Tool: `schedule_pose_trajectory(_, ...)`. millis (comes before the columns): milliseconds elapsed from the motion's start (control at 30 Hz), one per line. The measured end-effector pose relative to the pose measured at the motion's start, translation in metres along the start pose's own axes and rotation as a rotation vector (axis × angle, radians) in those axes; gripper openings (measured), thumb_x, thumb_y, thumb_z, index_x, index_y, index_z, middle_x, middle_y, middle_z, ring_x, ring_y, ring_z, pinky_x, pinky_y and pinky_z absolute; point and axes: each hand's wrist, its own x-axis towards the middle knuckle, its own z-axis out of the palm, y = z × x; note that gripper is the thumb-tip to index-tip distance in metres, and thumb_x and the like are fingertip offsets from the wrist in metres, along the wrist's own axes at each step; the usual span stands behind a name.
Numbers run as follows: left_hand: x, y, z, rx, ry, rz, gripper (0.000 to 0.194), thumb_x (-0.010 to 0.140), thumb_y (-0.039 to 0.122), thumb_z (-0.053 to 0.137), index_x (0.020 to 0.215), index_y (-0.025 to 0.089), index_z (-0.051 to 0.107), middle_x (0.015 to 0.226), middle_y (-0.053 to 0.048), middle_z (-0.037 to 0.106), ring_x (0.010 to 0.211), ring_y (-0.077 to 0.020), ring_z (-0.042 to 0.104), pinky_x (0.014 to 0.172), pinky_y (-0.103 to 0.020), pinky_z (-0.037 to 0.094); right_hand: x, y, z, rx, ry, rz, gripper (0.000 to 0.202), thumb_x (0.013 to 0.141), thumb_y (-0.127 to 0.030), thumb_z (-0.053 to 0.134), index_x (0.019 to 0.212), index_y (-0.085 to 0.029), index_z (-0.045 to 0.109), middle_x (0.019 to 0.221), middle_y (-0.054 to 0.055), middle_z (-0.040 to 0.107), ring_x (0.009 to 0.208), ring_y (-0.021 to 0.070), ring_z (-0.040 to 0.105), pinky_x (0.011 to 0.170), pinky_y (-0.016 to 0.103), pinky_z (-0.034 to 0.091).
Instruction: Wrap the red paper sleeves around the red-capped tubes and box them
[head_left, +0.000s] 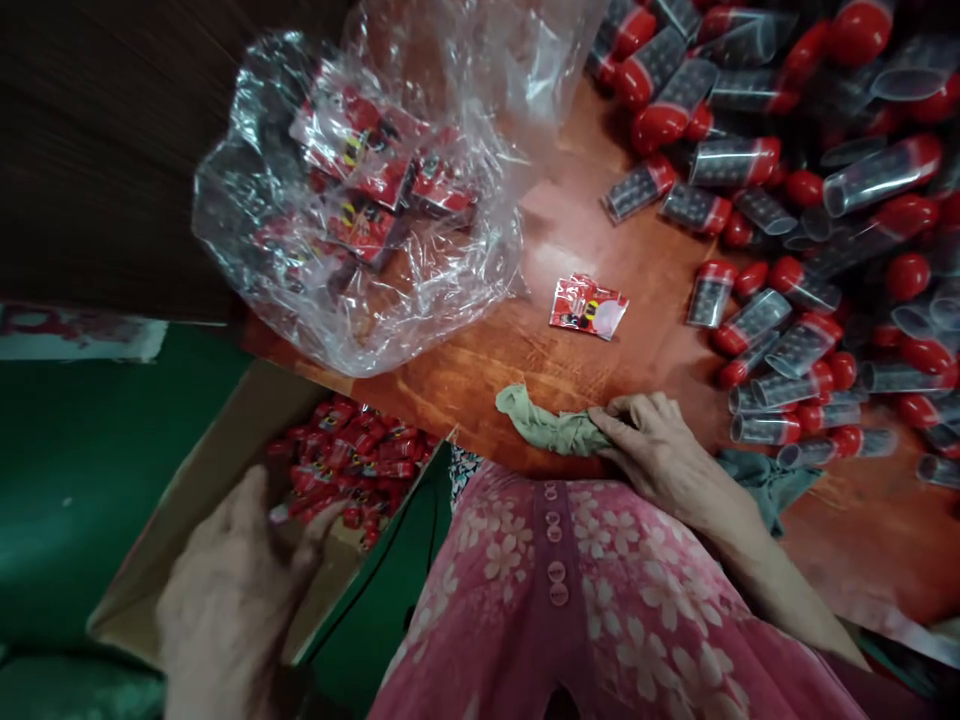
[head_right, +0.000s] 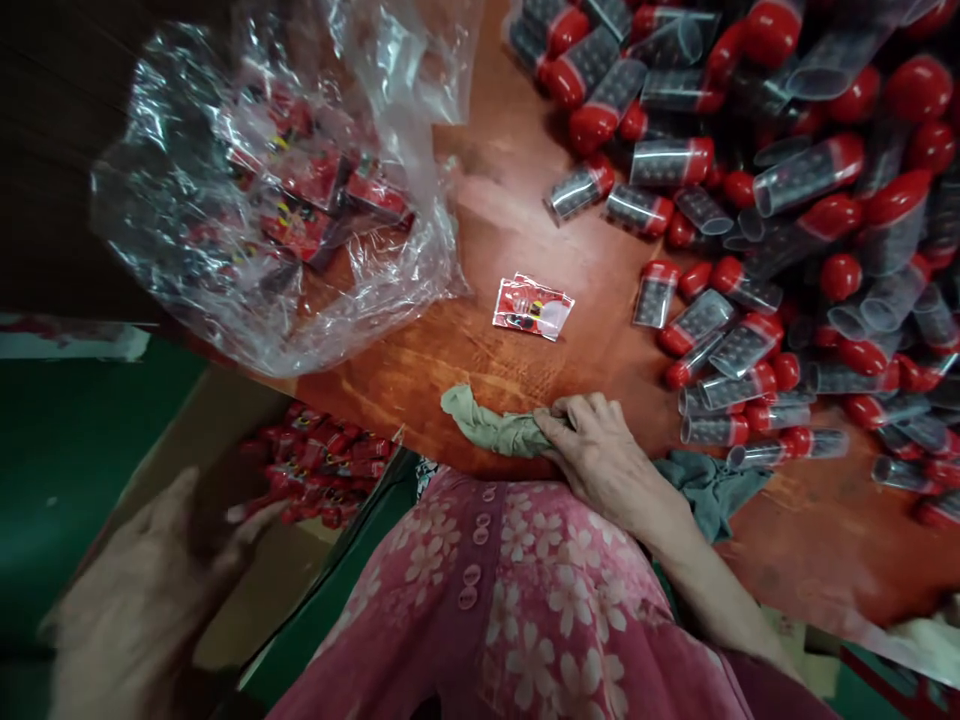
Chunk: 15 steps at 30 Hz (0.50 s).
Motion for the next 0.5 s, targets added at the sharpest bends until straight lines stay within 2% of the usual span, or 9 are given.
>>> schedule_pose_trajectory(33,0.005,0.017,0.007,-0.02,0.044,0.09,0.049,0.085,0.045,0.066,0.123,0.016,0.061,0.099,-0.014,0.073,0.075,-0.0278,0.068,0.059,-0.035,0.051,-0.001,-0.001,0.003,-0.024,-0.006,-0.006,0.036,0.097,-0.021,0.052,0.132,-0.02,0.057,0.111,0.012,0.061,0.095,0.0257,0.048,0.085,0.045,0.043)
schedule_pose_trajectory(67,0.011,0.038,0.015,-0.12,0.066,0.235,0.048,0.088,0.046,0.063,0.125,0.015,0.059,0.104,-0.014,0.072,0.084,-0.0269,0.069,0.069,-0.036,0.054,-0.001,-0.002,0.006,-0.04,-0.002,-0.016,0.036,0.096,-0.016,0.05,0.131,-0.019,0.058,0.108,0.011,0.061,0.093,0.0248,0.047,0.084,0.043,0.042)
schedule_pose_trajectory(133,0.028,0.085,0.035,-0.293,0.029,0.507,0.048,0.092,0.047,0.057,0.126,0.014,0.054,0.111,-0.014,0.069,0.099,-0.0249,0.067,0.083,-0.035,0.054,0.0,-0.002,0.01,-0.053,0.023,-0.049,0.036,0.094,-0.009,0.048,0.128,-0.016,0.059,0.101,0.01,0.061,0.089,0.0233,0.046,0.083,0.04,0.039)
schedule_pose_trajectory(200,0.044,0.127,0.053,-0.348,0.063,0.72,0.054,0.093,0.053,0.051,0.125,0.009,0.053,0.111,-0.016,0.068,0.102,-0.0265,0.063,0.089,-0.038,0.051,0.002,0.0,0.012,-0.056,0.079,-0.097,0.032,0.094,-0.008,0.047,0.122,-0.014,0.062,0.092,0.008,0.061,0.085,0.0221,0.045,0.08,0.038,0.038)
schedule_pose_trajectory(267,0.056,0.156,0.067,-0.295,0.061,0.82,0.056,0.095,0.055,0.047,0.122,0.007,0.054,0.107,-0.017,0.068,0.096,-0.0272,0.061,0.084,-0.04,0.048,0.005,0.004,0.013,-0.055,0.157,-0.149,0.025,0.096,-0.011,0.047,0.113,-0.014,0.066,0.083,0.006,0.059,0.08,0.0208,0.044,0.076,0.036,0.036)
schedule_pose_trajectory(333,0.063,0.17,0.079,-0.227,0.058,0.881,0.041,0.097,0.047,0.046,0.107,0.01,0.06,0.092,-0.012,0.068,0.083,-0.0243,0.058,0.073,-0.038,0.041,0.009,0.006,0.013,-0.043,0.238,-0.174,0.021,0.097,-0.014,0.047,0.099,-0.015,0.068,0.075,0.004,0.057,0.075,0.0196,0.043,0.073,0.035,0.035)
schedule_pose_trajectory(400,0.067,0.176,0.088,-0.22,0.091,0.914,0.028,0.099,0.036,0.046,0.086,0.015,0.06,0.075,-0.006,0.063,0.071,-0.0212,0.053,0.066,-0.036,0.034,0.014,0.007,0.012,-0.034,0.3,-0.176,0.022,0.097,-0.014,0.049,0.084,-0.016,0.067,0.069,0.003,0.054,0.071,0.0186,0.043,0.071,0.034,0.035)
schedule_pose_trajectory(500,0.072,0.181,0.096,-0.293,0.187,0.865,0.034,0.098,0.033,0.048,0.068,0.019,0.054,0.062,-0.003,0.056,0.064,-0.0193,0.048,0.063,-0.036,0.03,0.019,0.009,0.004,-0.061,0.362,-0.16,0.029,0.097,-0.016,0.05,0.069,-0.018,0.06,0.065,0.002,0.052,0.068,0.0177,0.044,0.069,0.034,0.036)
